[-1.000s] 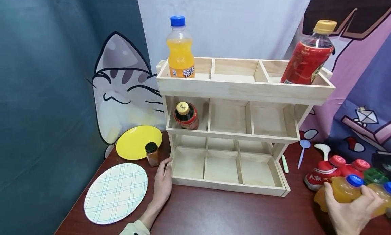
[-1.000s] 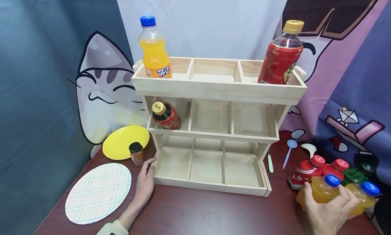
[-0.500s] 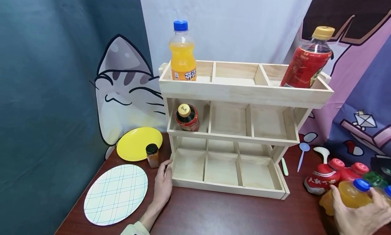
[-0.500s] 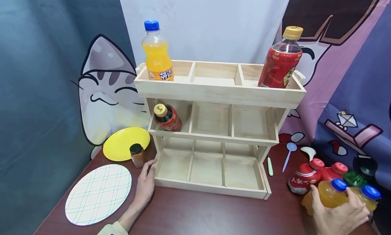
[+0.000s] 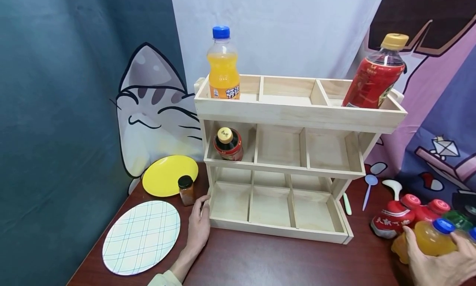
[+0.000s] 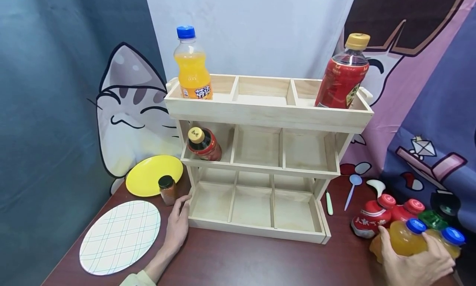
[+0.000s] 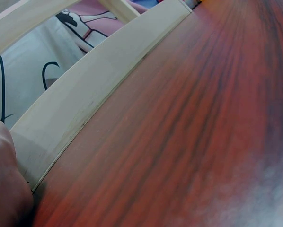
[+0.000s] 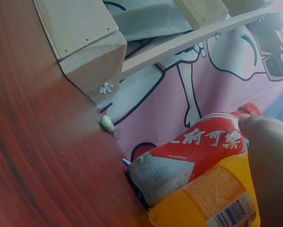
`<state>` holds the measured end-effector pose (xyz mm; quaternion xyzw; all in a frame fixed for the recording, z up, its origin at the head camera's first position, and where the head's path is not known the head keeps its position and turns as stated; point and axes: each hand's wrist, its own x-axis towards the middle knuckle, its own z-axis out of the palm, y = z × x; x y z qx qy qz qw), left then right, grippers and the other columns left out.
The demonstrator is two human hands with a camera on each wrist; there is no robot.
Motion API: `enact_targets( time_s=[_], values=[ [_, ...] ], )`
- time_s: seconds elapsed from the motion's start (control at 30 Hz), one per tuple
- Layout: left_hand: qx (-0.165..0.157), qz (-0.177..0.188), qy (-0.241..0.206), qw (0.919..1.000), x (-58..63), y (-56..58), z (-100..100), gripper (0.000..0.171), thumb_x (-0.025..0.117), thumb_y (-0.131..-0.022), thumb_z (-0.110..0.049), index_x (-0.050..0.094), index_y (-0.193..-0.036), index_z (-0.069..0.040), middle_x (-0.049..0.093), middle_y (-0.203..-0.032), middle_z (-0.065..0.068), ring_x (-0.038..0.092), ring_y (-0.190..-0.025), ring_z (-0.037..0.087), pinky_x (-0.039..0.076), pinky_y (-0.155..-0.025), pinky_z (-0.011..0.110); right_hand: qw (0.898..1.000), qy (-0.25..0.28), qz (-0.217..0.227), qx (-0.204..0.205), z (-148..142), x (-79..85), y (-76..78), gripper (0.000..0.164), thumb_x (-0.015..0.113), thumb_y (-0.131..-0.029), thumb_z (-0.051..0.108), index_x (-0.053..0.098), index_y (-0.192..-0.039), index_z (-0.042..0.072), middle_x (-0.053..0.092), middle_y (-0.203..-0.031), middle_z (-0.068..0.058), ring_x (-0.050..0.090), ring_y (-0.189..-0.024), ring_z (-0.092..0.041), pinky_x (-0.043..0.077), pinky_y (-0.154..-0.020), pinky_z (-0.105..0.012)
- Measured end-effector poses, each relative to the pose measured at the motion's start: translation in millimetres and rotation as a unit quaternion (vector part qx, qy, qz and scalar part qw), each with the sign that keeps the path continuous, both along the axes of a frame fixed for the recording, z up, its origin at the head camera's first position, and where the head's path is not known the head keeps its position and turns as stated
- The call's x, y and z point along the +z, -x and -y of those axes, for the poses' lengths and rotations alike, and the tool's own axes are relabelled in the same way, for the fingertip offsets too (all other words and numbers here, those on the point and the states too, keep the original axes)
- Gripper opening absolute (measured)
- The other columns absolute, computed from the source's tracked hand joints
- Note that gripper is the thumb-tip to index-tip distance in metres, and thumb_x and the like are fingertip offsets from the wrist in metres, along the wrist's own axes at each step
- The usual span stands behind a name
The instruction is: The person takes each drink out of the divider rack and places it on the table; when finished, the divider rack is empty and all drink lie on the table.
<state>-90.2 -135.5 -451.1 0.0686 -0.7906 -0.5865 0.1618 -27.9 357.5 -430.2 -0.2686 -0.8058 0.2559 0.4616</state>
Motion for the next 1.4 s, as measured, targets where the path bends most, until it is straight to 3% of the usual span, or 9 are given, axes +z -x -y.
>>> enact_targets(
  time_s=[0.2,0.4,0.47,0.57,0.67,0.8,0.9,1.2,1.4],
  values=[
    [-0.008,-0.014,-0.031,0.9994,-25.2,11.9,5.9,0.027,0.040,-0.095,-0.016,0.052,-0.119,-0.016,0.050,-0.127,0.000,0.043,-0.119,0.013,0.036,-0.095,0.039,1.000,0.003,-0.014,-0.009,0.9,-0.4,-1.0,0.072,0.067,-0.075,0.043,0.030,-0.132,0.019,0.030,-0.138,-0.008,0.023,-0.129,-0.021,0.015,-0.109,-0.035],
    [-0.008,-0.019,-0.017,0.9996,-30.5,12.1,9.2,0.026,0.040,-0.096,-0.023,0.052,-0.119,-0.021,0.050,-0.126,-0.005,0.043,-0.118,0.009,0.036,-0.094,0.037,0.999,0.018,-0.008,-0.035,17.6,8.3,-3.3,0.072,0.062,-0.077,0.047,0.022,-0.135,0.034,0.034,-0.136,-0.008,0.034,-0.125,-0.023,0.025,-0.106,-0.026],
    [-0.007,-0.021,-0.012,0.9997,-31.1,11.7,7.1,0.026,0.040,-0.096,-0.023,0.052,-0.119,-0.021,0.050,-0.125,-0.006,0.044,-0.117,0.008,0.036,-0.094,0.037,1.000,-0.016,-0.005,-0.019,23.8,13.8,-6.1,0.068,0.062,-0.077,0.046,0.028,-0.134,0.028,0.034,-0.136,-0.011,0.034,-0.124,-0.026,0.025,-0.106,-0.029],
    [-0.002,-0.020,-0.012,0.9997,-31.5,9.8,5.4,0.026,0.040,-0.096,-0.021,0.052,-0.119,-0.021,0.051,-0.125,-0.006,0.044,-0.117,0.008,0.037,-0.093,0.036,0.995,-0.079,-0.048,0.047,34.2,22.5,-1.4,0.068,0.063,-0.076,0.043,0.035,-0.130,0.011,0.034,-0.133,-0.018,0.031,-0.123,-0.029,0.025,-0.105,-0.032],
    [-0.003,-0.021,-0.013,0.9997,-33.3,9.4,5.2,0.026,0.040,-0.096,-0.019,0.051,-0.119,-0.021,0.050,-0.127,-0.004,0.043,-0.118,0.009,0.038,-0.093,0.035,0.981,-0.092,-0.117,0.123,51.5,33.3,11.9,0.072,0.064,-0.074,0.046,0.038,-0.121,-0.001,0.037,-0.130,-0.017,0.030,-0.122,-0.026,0.024,-0.103,-0.028],
    [-0.008,-0.028,-0.019,0.9994,-35.0,11.4,6.1,0.027,0.039,-0.096,-0.020,0.051,-0.120,-0.021,0.050,-0.128,-0.001,0.043,-0.120,0.012,0.038,-0.094,0.037,0.944,-0.084,-0.245,0.206,83.3,52.3,34.4,0.077,0.069,-0.067,0.051,0.046,-0.109,-0.009,0.046,-0.119,-0.020,0.036,-0.115,-0.029,0.023,-0.100,-0.026],
    [-0.009,-0.033,-0.027,0.9991,-33.4,12.8,6.7,0.027,0.039,-0.096,-0.022,0.051,-0.120,-0.021,0.050,-0.127,-0.001,0.043,-0.120,0.012,0.037,-0.095,0.038,0.915,-0.090,-0.294,0.260,107.4,65.4,47.1,0.075,0.073,-0.065,0.048,0.050,-0.105,-0.012,0.048,-0.110,-0.027,0.040,-0.109,-0.032,0.022,-0.097,-0.029],
    [-0.003,-0.025,-0.017,0.9995,-33.1,14.4,5.5,0.025,0.040,-0.096,-0.019,0.052,-0.118,-0.021,0.052,-0.122,-0.006,0.046,-0.113,0.009,0.039,-0.092,0.036,0.874,-0.072,-0.287,0.385,173.5,82.3,69.2,0.067,0.075,-0.068,0.033,0.050,-0.107,-0.015,0.046,-0.105,-0.033,0.040,-0.107,-0.026,0.026,-0.095,-0.027],
    [0.002,-0.028,-0.010,0.9996,-31.3,13.4,7.3,0.026,0.040,-0.095,-0.019,0.052,-0.118,-0.019,0.052,-0.122,-0.006,0.046,-0.111,0.009,0.038,-0.092,0.036,0.855,-0.052,-0.290,0.428,223.3,100.2,71.4,0.059,0.074,-0.070,0.024,0.050,-0.107,-0.015,0.047,-0.104,-0.030,0.041,-0.106,-0.027,0.028,-0.094,-0.027]
  ],
)
